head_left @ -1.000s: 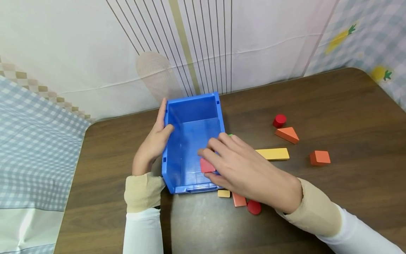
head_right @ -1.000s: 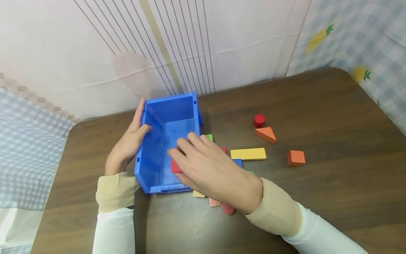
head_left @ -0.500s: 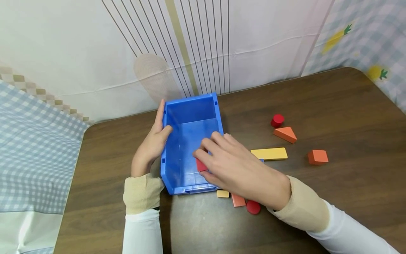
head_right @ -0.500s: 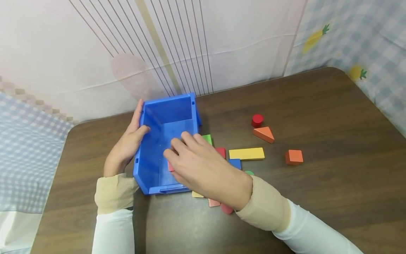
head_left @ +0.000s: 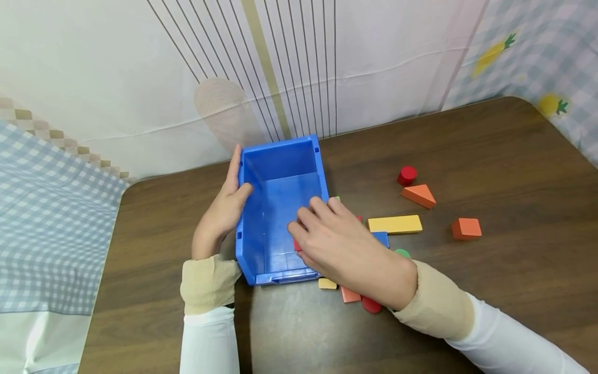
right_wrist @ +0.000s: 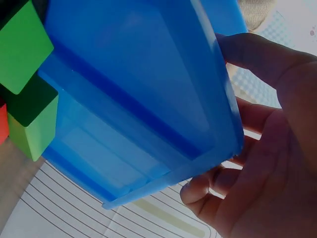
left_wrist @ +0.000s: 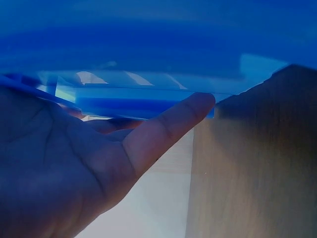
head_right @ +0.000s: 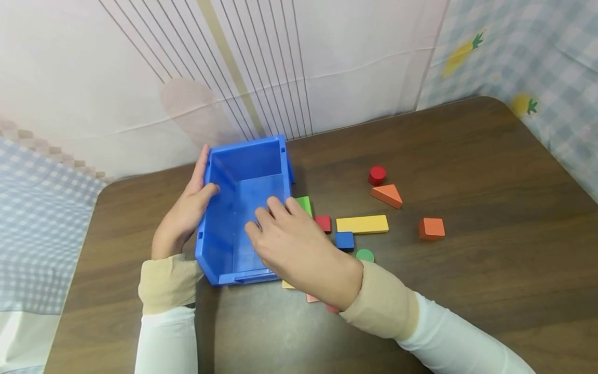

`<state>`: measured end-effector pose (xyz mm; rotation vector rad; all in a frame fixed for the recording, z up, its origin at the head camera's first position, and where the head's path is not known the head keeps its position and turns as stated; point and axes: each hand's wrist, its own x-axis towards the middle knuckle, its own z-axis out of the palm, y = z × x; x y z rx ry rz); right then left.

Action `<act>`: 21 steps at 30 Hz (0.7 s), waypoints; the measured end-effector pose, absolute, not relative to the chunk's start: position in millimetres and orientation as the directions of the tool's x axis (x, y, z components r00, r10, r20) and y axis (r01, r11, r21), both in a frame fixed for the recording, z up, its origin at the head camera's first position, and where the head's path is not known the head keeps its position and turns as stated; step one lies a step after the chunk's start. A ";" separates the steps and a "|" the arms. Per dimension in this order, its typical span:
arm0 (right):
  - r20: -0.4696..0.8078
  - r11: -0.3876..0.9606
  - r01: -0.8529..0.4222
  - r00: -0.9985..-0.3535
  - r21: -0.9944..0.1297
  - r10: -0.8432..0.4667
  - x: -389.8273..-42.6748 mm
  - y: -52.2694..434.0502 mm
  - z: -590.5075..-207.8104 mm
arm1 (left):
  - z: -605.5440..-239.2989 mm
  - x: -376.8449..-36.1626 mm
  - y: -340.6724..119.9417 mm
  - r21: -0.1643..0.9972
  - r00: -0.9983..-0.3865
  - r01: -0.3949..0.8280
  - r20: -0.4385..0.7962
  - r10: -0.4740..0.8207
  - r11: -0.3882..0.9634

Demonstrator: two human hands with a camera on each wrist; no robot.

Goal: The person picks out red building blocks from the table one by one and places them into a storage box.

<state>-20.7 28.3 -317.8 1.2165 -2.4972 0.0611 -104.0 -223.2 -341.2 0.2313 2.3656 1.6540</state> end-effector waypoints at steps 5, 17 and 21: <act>0.321 0.636 -0.762 -0.575 0.127 -0.753 -20.1 27.0 -318.9 | -341.3 -104.5 -222.1 0.930 -0.960 -0.012 -0.113 0.258 0.366; 0.317 0.636 -0.746 -0.565 0.199 -0.762 -20.2 20.3 -327.7 | -341.6 -105.7 -222.0 0.926 -0.961 -0.011 -0.114 0.250 0.378; 0.314 0.632 -0.744 -0.560 0.216 -0.766 -21.1 19.4 -330.6 | -340.9 -105.7 -221.7 0.927 -0.962 -0.007 -0.108 0.251 0.374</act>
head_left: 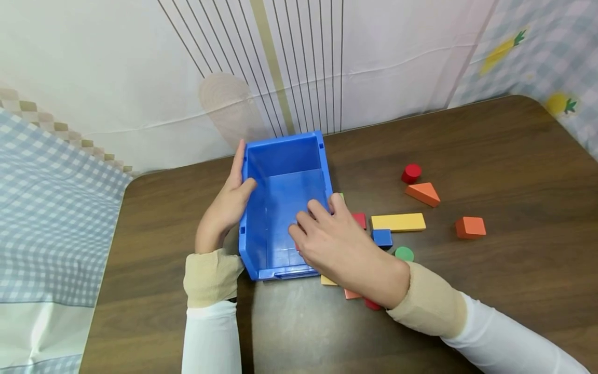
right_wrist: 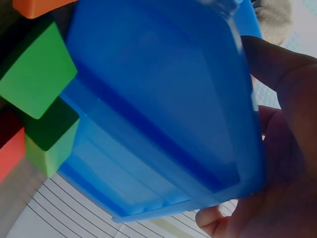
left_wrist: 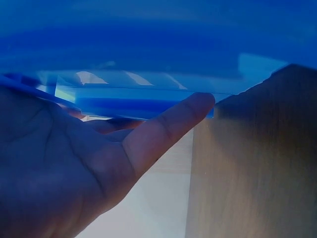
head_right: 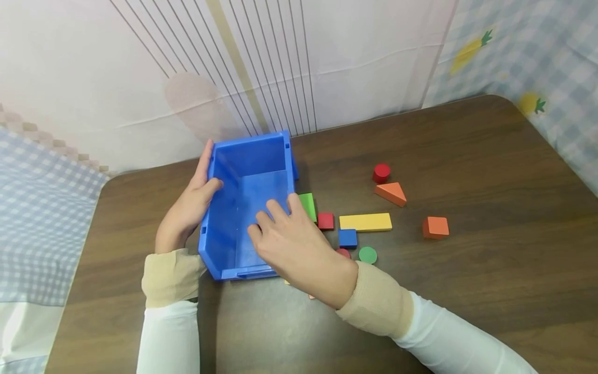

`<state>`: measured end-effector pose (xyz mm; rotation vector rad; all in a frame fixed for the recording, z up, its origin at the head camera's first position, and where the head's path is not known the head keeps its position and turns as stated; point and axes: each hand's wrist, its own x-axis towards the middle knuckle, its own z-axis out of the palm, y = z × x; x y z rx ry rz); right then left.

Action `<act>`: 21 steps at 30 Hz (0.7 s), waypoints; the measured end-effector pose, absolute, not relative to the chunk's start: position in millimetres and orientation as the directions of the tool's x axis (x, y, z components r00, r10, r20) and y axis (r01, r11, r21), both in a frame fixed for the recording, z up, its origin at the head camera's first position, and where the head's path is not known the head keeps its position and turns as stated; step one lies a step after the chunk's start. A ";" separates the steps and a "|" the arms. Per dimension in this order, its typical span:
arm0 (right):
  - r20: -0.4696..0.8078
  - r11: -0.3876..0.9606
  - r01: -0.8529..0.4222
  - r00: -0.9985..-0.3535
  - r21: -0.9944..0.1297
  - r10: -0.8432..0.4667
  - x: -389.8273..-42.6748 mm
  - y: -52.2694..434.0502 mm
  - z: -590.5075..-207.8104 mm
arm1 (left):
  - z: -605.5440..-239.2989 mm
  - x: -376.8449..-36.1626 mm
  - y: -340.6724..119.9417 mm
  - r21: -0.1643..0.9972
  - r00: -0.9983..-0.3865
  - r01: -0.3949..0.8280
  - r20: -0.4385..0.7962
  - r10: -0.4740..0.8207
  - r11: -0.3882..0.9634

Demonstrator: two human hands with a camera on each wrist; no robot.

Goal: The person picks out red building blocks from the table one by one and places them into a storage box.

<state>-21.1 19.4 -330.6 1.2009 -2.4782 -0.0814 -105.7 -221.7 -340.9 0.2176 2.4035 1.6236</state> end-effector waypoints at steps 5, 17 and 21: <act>0.302 0.628 -0.742 -0.558 0.236 -0.773 -23.0 19.4 -334.1 | -340.6 -106.2 -221.3 0.929 -0.962 0.000 -0.100 0.252 0.371; 0.175 0.604 -0.748 -0.579 0.274 -0.796 -25.5 19.2 -333.8 | -340.2 -106.9 -221.0 0.931 -0.961 -0.009 -0.109 0.254 0.364; 0.128 0.597 -0.751 -0.588 0.282 -0.799 -26.1 19.0 -332.3 | -339.6 -106.7 -221.3 0.932 -0.962 -0.007 -0.105 0.251 0.363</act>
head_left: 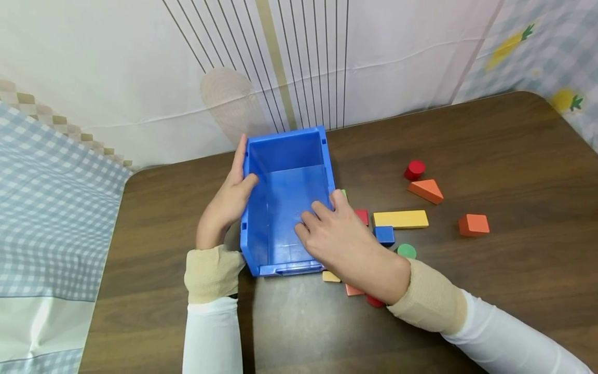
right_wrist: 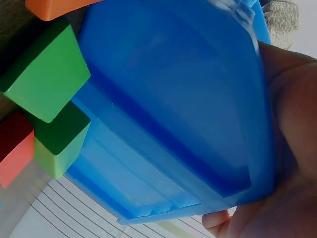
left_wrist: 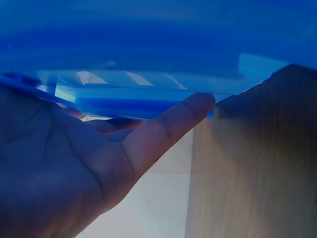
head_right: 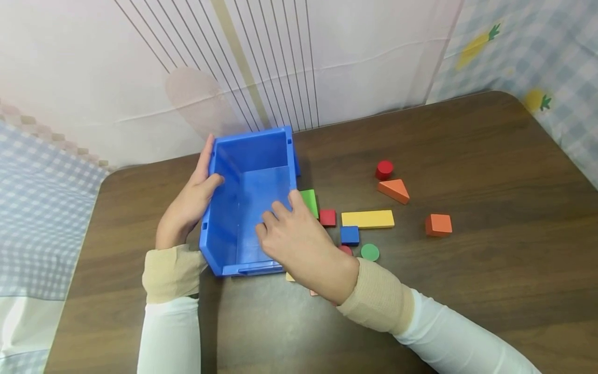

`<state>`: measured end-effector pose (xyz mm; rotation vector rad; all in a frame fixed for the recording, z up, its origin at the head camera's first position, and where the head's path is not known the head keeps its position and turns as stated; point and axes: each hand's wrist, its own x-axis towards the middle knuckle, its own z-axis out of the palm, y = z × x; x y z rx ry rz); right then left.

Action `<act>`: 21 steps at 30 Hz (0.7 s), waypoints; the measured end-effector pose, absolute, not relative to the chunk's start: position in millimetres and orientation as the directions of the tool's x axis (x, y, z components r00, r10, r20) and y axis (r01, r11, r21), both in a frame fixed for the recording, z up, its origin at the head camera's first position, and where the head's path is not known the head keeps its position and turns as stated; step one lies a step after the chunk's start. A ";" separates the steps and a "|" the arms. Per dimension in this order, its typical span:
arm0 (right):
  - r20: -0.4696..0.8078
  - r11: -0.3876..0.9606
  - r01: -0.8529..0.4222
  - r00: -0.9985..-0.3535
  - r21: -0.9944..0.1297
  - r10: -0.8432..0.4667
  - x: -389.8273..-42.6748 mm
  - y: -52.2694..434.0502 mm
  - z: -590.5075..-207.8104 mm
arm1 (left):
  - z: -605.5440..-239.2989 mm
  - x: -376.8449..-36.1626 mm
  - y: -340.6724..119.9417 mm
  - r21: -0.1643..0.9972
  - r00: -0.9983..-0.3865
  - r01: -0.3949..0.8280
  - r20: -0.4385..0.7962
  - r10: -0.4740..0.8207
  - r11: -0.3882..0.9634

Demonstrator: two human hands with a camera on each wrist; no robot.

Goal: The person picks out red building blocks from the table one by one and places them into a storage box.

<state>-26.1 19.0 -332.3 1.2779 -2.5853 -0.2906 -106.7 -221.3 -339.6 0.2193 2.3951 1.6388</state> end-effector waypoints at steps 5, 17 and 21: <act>0.113 0.598 -0.748 -0.593 0.289 -0.797 -27.1 18.4 -331.7 | -339.1 -107.0 -222.1 0.935 -0.963 -0.003 -0.098 0.250 0.355; 0.117 0.633 -0.727 -0.628 0.266 -0.770 -26.8 16.2 -332.9 | -337.8 -106.1 -222.5 0.938 -0.964 0.005 -0.088 0.251 0.347; 0.123 0.644 -0.717 -0.637 0.268 -0.761 -26.0 16.4 -335.1 | -338.8 -107.0 -221.5 0.936 -0.962 0.003 -0.094 0.257 0.352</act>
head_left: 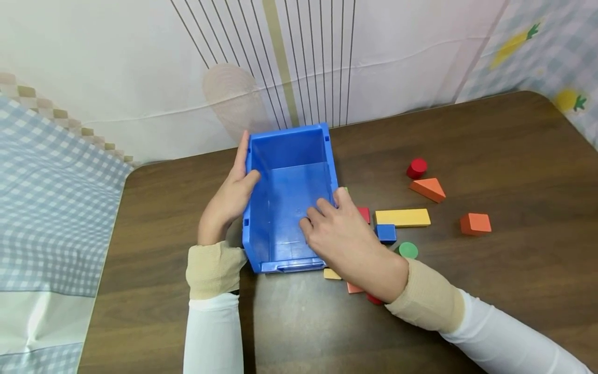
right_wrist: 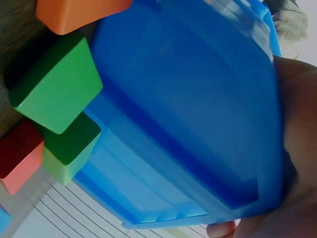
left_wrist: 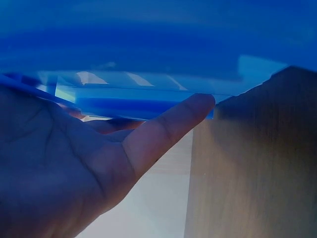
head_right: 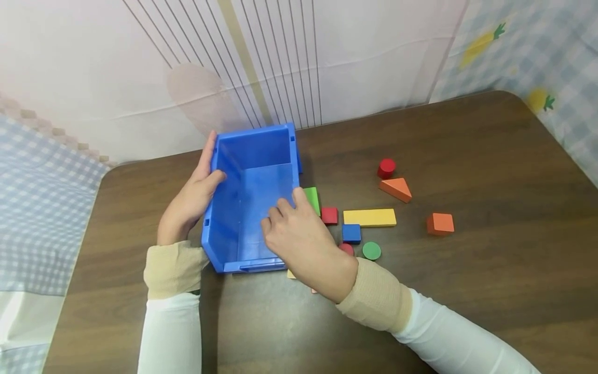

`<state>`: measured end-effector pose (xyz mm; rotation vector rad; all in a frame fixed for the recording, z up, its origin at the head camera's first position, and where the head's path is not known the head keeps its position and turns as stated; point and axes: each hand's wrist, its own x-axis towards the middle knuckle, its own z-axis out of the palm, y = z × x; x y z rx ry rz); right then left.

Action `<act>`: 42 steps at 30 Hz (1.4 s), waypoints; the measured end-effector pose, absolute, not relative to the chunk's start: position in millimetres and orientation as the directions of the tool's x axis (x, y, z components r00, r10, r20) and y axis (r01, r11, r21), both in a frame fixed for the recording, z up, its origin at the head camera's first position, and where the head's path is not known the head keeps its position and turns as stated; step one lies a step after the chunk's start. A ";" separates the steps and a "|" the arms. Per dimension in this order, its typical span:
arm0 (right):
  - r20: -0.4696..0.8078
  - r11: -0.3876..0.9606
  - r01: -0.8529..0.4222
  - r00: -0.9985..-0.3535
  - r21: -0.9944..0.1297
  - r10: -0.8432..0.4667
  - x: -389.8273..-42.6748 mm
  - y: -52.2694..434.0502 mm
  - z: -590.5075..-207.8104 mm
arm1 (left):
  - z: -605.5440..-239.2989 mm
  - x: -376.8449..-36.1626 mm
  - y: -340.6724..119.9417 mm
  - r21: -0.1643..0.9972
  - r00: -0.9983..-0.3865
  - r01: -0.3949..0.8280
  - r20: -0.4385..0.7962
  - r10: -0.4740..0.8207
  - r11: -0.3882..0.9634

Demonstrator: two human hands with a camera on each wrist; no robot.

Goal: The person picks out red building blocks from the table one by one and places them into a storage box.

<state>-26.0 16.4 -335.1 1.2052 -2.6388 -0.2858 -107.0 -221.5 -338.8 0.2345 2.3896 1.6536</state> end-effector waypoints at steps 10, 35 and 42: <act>0.112 0.651 -0.705 -0.650 0.280 -0.752 -25.5 16.2 -336.7 | -339.7 -107.5 -220.6 0.934 -0.963 0.007 -0.089 0.254 0.356; 0.175 0.665 -0.673 -0.648 0.325 -0.741 -21.9 10.6 -343.0 | -339.0 -106.5 -221.7 0.938 -0.964 0.000 -0.091 0.249 0.346; 0.168 0.673 -0.663 -0.661 0.328 -0.732 -21.5 10.6 -341.7 | -338.7 -107.2 -220.3 0.937 -0.963 0.001 -0.093 0.251 0.348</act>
